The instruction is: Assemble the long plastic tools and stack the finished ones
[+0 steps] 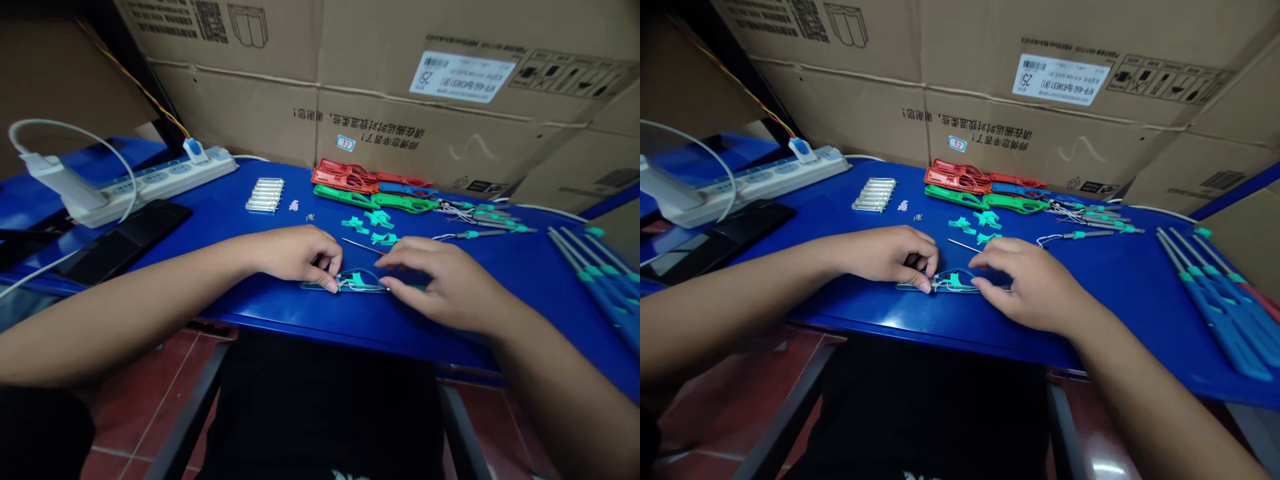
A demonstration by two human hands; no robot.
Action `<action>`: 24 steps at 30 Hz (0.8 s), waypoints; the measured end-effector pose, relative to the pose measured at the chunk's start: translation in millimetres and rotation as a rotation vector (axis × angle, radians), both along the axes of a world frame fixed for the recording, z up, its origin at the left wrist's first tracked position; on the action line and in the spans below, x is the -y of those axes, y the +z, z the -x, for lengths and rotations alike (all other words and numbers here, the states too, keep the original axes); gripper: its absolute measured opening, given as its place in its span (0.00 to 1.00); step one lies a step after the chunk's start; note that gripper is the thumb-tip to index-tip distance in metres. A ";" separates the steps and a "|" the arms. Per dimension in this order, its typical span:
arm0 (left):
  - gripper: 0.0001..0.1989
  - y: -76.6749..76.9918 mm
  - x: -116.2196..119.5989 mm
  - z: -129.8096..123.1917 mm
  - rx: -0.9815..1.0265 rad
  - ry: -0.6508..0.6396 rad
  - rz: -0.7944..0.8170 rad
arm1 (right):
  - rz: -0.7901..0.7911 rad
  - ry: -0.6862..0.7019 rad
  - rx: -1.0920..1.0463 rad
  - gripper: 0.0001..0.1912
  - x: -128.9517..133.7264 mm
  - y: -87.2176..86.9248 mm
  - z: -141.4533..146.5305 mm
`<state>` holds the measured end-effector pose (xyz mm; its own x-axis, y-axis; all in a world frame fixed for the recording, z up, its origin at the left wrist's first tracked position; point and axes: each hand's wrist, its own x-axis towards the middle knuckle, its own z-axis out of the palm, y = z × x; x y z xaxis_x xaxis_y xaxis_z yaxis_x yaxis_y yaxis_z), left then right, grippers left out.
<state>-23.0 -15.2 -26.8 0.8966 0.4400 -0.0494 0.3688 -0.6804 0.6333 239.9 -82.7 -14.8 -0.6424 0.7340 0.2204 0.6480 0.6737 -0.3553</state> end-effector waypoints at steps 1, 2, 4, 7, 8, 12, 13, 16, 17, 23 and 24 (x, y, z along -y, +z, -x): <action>0.11 0.3 0.0 0.0 -0.004 0.005 0.013 | -0.016 0.006 0.007 0.11 3.7 -3.5 -5.0; 0.11 0.4 -0.2 -0.1 -0.004 0.010 0.028 | -0.025 0.025 0.018 0.12 7.4 -8.1 -8.8; 0.13 -0.1 -1.0 -0.2 0.010 0.005 0.052 | -0.052 0.052 0.038 0.13 13.8 -18.3 -12.8; 0.12 -1.4 -2.4 -0.4 0.053 -0.031 0.072 | -0.112 0.056 0.038 0.13 19.5 -29.3 -13.3; 0.12 -1.8 -2.6 -0.5 0.063 -0.043 0.078 | -0.130 0.055 0.029 0.13 20.5 -31.0 -13.1; 0.11 -1.9 -2.5 -0.3 0.073 -0.059 0.096 | -0.193 0.054 0.025 0.13 22.4 -32.6 -14.1; 0.11 -1.6 -2.4 -0.2 0.069 -0.061 0.099 | -0.202 0.055 0.034 0.13 22.9 -32.7 -14.7; 0.12 -0.8 -2.4 0.2 0.053 -0.070 0.106 | -0.219 0.062 0.054 0.13 24.2 -34.0 -16.0; 0.12 -0.6 -2.6 0.4 0.048 -0.074 0.107 | -0.223 0.064 0.056 0.13 24.6 -34.5 -16.0; 0.13 0.1 -2.9 1.0 0.040 -0.107 0.071 | -0.201 0.065 0.041 0.11 25.4 -34.1 -12.0; 0.13 0.4 -2.6 0.9 0.038 -0.118 0.067 | -0.191 0.063 0.031 0.11 25.4 -33.3 -11.1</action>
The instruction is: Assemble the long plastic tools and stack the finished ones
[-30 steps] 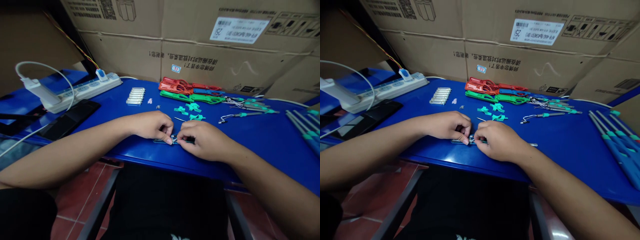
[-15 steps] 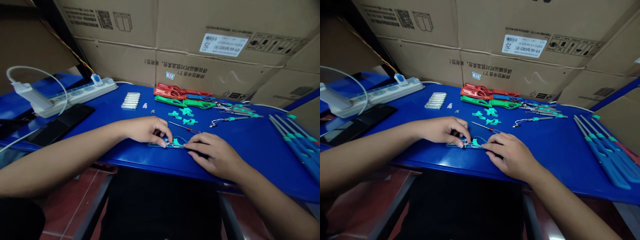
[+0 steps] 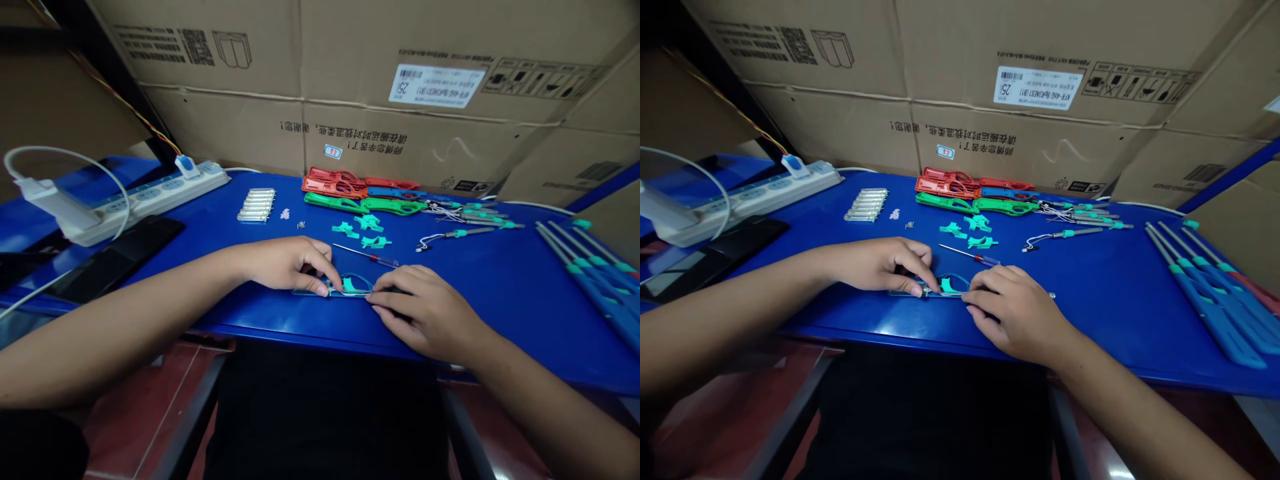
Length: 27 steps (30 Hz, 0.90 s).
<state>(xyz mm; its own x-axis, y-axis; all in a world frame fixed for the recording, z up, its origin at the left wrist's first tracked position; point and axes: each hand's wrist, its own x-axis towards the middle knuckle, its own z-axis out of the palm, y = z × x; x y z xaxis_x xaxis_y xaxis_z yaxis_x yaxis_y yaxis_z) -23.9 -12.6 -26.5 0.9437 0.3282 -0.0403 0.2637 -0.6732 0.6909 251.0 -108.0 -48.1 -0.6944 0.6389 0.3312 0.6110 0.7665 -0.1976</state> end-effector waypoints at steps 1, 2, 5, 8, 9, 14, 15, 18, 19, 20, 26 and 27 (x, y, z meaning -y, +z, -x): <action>0.14 0.3 0.3 -0.2 -0.002 -0.012 -0.001 | 0.009 0.000 -0.012 0.10 0.0 0.8 0.8; 0.14 0.5 0.6 -0.4 -0.004 -0.022 0.000 | 0.016 0.002 -0.026 0.10 0.0 1.7 1.5; 0.14 0.6 0.8 -0.7 -0.001 -0.033 0.014 | 0.007 0.022 -0.073 0.08 0.3 3.0 2.3; 0.14 -0.6 0.0 -0.4 0.006 -0.038 0.019 | -0.018 0.027 -0.074 0.09 0.1 1.4 1.8; 0.14 -1.0 -0.4 -0.2 0.007 -0.039 0.018 | -0.027 0.027 -0.066 0.09 -0.2 0.4 1.6; 0.13 -1.1 -0.8 0.2 -0.001 -0.044 0.007 | -0.047 0.017 -0.040 0.10 -1.3 -3.0 1.1; 0.13 -0.8 -0.7 0.0 -0.006 -0.040 0.004 | -0.040 0.007 -0.036 0.10 -1.1 -2.9 1.3; 0.13 -0.1 -0.4 -0.3 -0.012 -0.018 -0.005 | 0.019 -0.033 -0.031 0.10 -0.3 -1.2 2.3; 0.13 0.0 -0.4 -0.3 -0.011 -0.016 -0.006 | 0.049 -0.044 -0.030 0.10 -0.1 -0.6 2.7; 0.13 0.1 -0.5 -0.3 -0.010 -0.018 -0.007 | 0.078 -0.054 -0.028 0.10 0.0 0.0 3.2; 0.13 1.0 -0.1 0.2 -0.030 -0.023 -0.026 | 0.167 -0.073 -0.042 0.11 -1.2 0.7 4.9; 0.13 1.2 0.2 0.1 -0.033 -0.021 -0.031 | 0.181 -0.074 -0.051 0.10 -1.6 0.7 4.8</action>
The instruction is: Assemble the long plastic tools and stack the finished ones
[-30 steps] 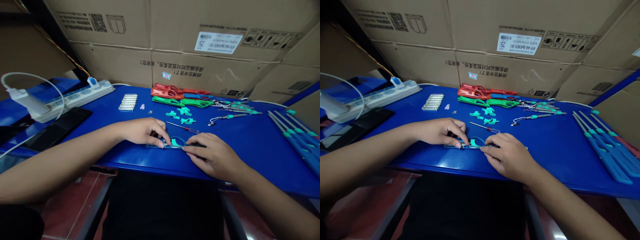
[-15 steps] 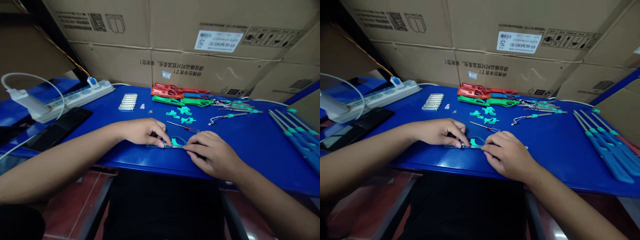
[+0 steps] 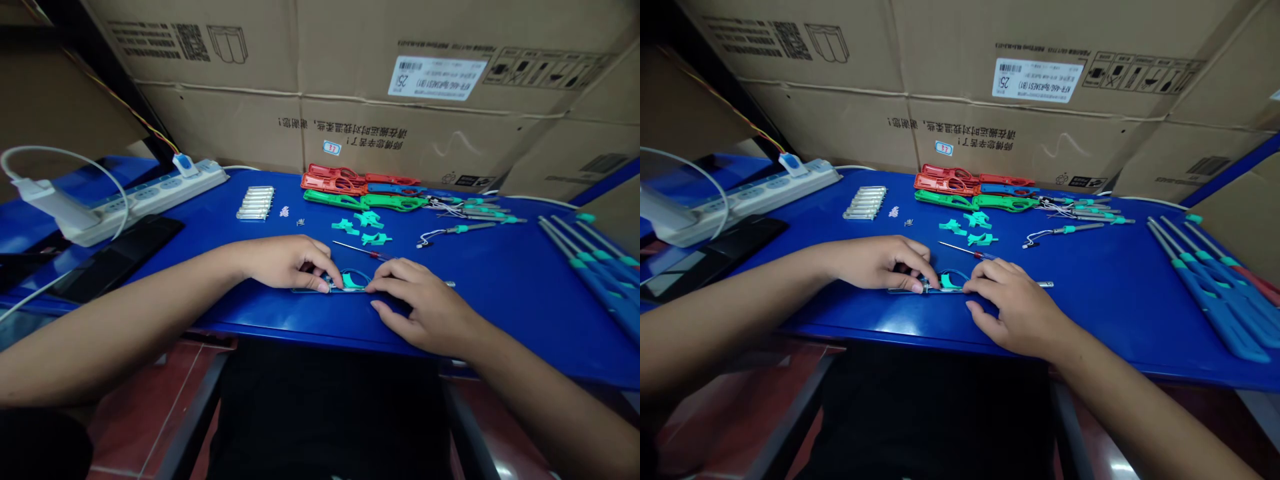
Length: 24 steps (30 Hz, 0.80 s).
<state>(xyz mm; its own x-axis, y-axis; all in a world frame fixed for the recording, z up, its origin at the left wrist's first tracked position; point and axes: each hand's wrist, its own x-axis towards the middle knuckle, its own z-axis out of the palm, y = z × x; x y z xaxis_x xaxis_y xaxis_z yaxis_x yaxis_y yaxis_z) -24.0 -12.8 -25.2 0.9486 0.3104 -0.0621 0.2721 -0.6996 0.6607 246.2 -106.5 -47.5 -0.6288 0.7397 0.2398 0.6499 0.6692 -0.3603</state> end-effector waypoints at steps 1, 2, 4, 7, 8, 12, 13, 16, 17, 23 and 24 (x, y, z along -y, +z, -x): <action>0.13 0.2 0.4 -0.2 -0.004 0.002 -0.007 | 0.015 -0.002 -0.012 0.10 -0.3 0.0 0.0; 0.13 0.4 0.8 -0.5 -0.009 0.005 -0.014 | 0.029 -0.006 -0.024 0.10 -0.5 -0.1 0.0; 0.13 0.7 1.8 -0.9 -0.019 0.007 -0.034 | 0.053 -0.016 -0.046 0.09 -0.8 0.0 0.4; 0.14 1.6 3.1 -0.6 -0.017 -0.022 -0.083 | 0.062 -0.023 -0.054 0.09 -1.1 0.2 1.2; 0.14 1.8 3.4 -0.3 -0.012 -0.034 -0.101 | 0.058 -0.019 -0.049 0.09 -1.2 0.2 1.2; 0.13 2.4 2.3 1.5 0.015 -0.060 -0.122 | 0.035 -0.008 -0.054 0.10 -2.8 -0.6 -1.9; 0.13 2.3 1.5 1.9 0.024 -0.058 -0.117 | 0.029 -0.014 -0.065 0.11 -3.4 -1.2 -3.2; 0.15 1.5 -1.2 3.0 0.038 -0.025 -0.091 | 0.022 -0.034 -0.089 0.13 -5.0 -3.5 -6.7; 0.16 1.3 -2.1 3.5 0.038 -0.011 -0.080 | 0.023 -0.036 -0.090 0.14 -5.4 -4.1 -7.5; 0.13 0.4 -6.8 6.0 0.064 0.049 -0.077 | -0.011 -0.039 -0.067 0.14 -6.5 2.2 -6.1; 0.13 0.0 -7.4 6.3 0.064 0.060 -0.083 | -0.028 -0.032 -0.050 0.15 -6.8 5.3 -4.5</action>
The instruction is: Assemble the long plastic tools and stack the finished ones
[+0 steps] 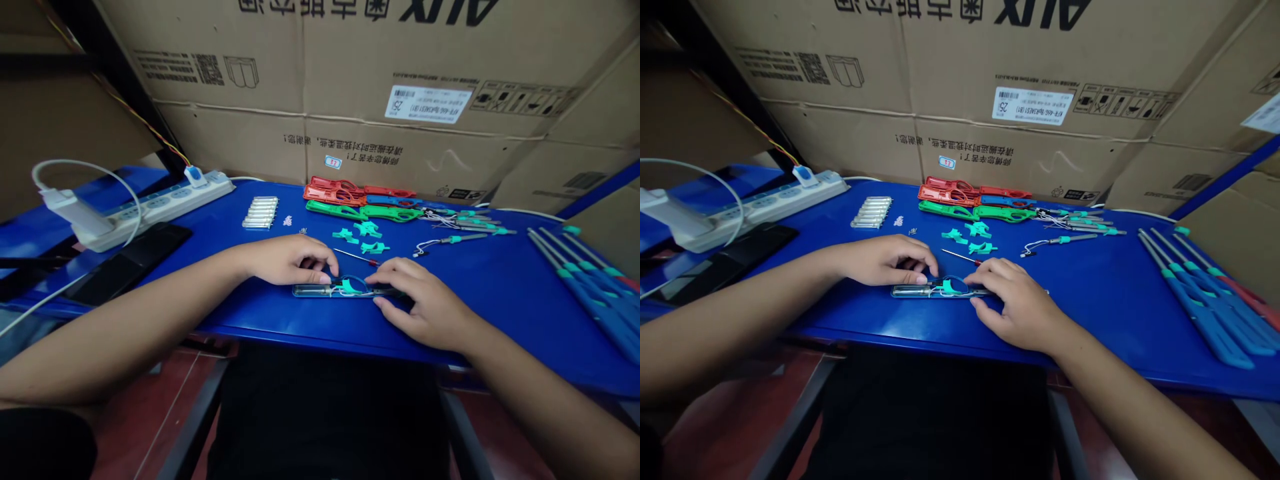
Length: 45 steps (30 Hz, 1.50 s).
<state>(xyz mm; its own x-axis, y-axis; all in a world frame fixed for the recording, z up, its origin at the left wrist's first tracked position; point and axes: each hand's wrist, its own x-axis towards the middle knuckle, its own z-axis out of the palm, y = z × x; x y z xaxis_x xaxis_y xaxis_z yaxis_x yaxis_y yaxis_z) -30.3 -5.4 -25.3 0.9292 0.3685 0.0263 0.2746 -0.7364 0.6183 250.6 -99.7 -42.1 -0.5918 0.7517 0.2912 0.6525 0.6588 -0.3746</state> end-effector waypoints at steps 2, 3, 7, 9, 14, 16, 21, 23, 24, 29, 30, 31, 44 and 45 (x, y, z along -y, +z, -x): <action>0.14 -0.8 -0.9 0.4 -0.008 0.009 -0.004 | -0.046 0.032 0.066 0.16 -1.1 6.5 4.9; 0.14 -1.2 -1.2 0.6 -0.015 0.006 -0.004 | -0.074 0.056 0.110 0.16 -1.9 9.4 8.0; 0.15 -1.7 -1.8 1.1 -0.042 -0.006 -0.003 | -0.164 0.149 0.254 0.19 -7.0 12.6 21.4; 0.15 -1.8 -2.0 1.2 -0.052 -0.008 0.002 | -0.188 0.177 0.286 0.20 -9.2 9.9 26.0; 0.15 -2.2 -2.1 0.7 -0.052 -0.021 0.025 | -0.249 0.176 0.362 0.21 -9.6 5.1 29.7; 0.14 -2.0 -1.9 0.2 -0.058 -0.012 0.035 | -0.279 0.171 0.405 0.22 -8.1 5.7 30.3; 0.14 -3.0 -2.5 -0.2 -0.082 0.012 0.072 | -0.354 0.151 0.465 0.26 -2.3 4.2 33.2; 0.14 -4.0 -3.4 0.2 -0.085 0.015 0.070 | -0.365 0.134 0.472 0.26 -0.8 1.4 34.4; 0.14 -4.4 -3.9 0.5 -0.083 0.014 0.068 | -0.366 0.129 0.470 0.26 -0.7 0.3 34.5; 0.15 -3.5 -5.0 1.8 -0.070 0.007 0.044 | -0.305 0.101 0.355 0.30 -10.0 11.2 21.6; 0.15 -2.9 -4.8 1.9 -0.072 0.004 0.035 | -0.305 0.064 0.315 0.29 -13.7 17.4 15.4; 0.15 -2.3 -4.6 2.0 -0.075 0.002 0.028 | -0.312 0.013 0.276 0.26 -17.8 24.1 8.0; 0.14 45.8 -7.2 -7.2 0.107 0.318 -0.230 | -0.105 -0.255 0.211 0.13 -93.4 57.1 -58.8; 0.14 53.1 -7.4 -12.0 0.113 0.366 -0.257 | -0.114 -0.300 0.217 0.14 -100.8 57.7 -60.0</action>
